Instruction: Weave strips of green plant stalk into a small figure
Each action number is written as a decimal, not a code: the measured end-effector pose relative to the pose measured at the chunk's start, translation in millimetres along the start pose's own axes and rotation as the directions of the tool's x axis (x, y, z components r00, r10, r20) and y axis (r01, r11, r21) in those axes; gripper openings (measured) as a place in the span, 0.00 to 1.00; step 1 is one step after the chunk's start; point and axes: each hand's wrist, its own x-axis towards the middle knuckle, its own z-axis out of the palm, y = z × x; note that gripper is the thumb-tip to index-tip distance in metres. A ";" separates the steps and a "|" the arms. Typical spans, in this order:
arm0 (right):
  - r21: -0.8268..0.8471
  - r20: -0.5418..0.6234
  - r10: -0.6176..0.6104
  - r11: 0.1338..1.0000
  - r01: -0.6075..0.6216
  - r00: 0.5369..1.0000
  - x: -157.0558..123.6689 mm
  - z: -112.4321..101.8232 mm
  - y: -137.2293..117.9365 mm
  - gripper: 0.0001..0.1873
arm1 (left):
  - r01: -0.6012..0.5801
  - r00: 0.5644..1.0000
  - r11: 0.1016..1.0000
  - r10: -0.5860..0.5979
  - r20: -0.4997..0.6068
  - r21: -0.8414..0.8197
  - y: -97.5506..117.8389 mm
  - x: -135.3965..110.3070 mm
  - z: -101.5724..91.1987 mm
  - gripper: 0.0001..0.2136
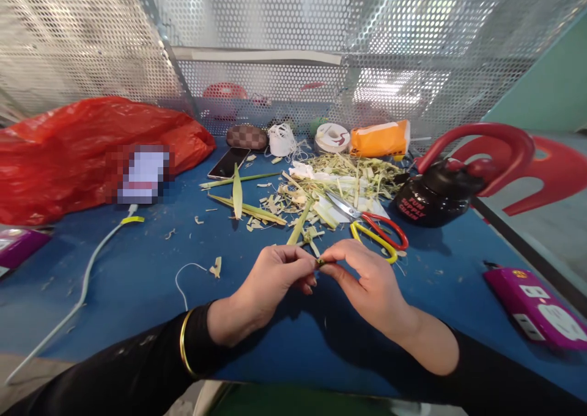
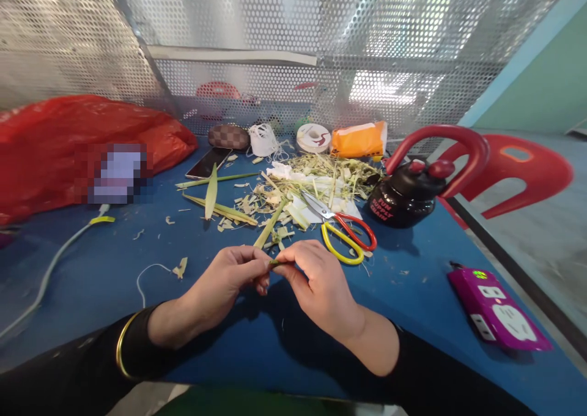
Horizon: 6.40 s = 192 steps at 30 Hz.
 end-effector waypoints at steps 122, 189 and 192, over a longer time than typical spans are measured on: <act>-0.716 -0.044 0.483 0.596 -0.365 0.875 21.1 -52.1 52.5 0.34 | -0.281 0.909 0.952 0.224 -0.351 -0.119 22.5 -0.9 -42.4 0.15; -0.701 -0.096 0.348 0.642 -0.312 0.932 11.9 -38.6 65.8 0.22 | -0.270 0.942 0.927 0.199 -0.271 -0.261 15.9 3.3 -38.4 0.11; -0.798 -0.044 0.396 0.538 -0.271 0.917 6.6 -45.5 82.7 0.21 | -0.297 0.941 0.917 0.234 -0.244 -0.268 16.6 0.5 -38.7 0.12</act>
